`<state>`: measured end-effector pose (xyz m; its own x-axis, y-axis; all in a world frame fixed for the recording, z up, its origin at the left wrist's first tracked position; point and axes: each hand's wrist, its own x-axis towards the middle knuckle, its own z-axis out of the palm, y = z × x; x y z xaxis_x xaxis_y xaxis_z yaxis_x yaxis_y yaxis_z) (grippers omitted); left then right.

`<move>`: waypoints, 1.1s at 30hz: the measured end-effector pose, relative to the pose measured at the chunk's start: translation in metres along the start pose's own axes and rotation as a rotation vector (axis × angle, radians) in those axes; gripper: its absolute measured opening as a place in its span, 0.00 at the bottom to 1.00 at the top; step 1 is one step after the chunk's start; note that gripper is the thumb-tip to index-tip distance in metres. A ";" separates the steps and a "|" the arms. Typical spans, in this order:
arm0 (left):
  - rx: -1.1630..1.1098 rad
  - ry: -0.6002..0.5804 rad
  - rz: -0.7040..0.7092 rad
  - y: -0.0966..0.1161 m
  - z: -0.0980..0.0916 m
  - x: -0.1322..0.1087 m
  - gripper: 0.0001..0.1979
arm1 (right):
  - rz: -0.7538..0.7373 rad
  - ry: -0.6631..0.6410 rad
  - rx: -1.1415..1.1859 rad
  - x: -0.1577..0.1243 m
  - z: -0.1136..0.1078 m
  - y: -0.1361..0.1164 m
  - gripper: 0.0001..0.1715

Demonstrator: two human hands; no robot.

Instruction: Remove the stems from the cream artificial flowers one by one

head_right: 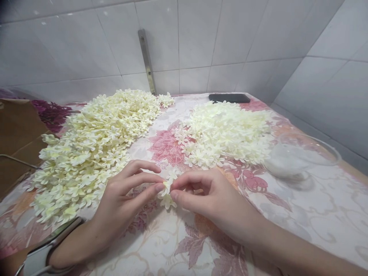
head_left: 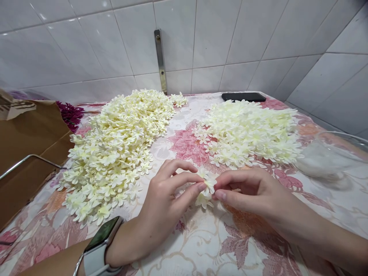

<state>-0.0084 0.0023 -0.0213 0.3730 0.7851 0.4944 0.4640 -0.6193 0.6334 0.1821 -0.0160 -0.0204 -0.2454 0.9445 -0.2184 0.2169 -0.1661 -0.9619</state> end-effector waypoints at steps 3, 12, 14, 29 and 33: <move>0.000 -0.004 -0.002 0.001 0.000 0.001 0.04 | 0.006 -0.003 0.004 0.000 0.000 0.000 0.11; 0.002 -0.001 0.008 0.002 -0.001 0.001 0.04 | -0.007 -0.001 0.005 -0.001 -0.001 0.001 0.09; 0.001 0.001 0.010 0.002 -0.001 0.001 0.04 | -0.016 -0.005 -0.005 0.000 -0.001 0.000 0.09; -0.003 0.008 0.007 0.002 0.000 -0.001 0.04 | 0.013 -0.015 0.012 0.000 -0.001 0.000 0.12; -0.001 0.002 0.008 0.002 0.000 0.000 0.04 | 0.044 -0.032 0.042 0.000 0.000 -0.001 0.13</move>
<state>-0.0078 0.0010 -0.0199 0.3753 0.7802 0.5005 0.4605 -0.6256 0.6298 0.1815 -0.0156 -0.0196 -0.2662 0.9266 -0.2656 0.1887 -0.2201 -0.9571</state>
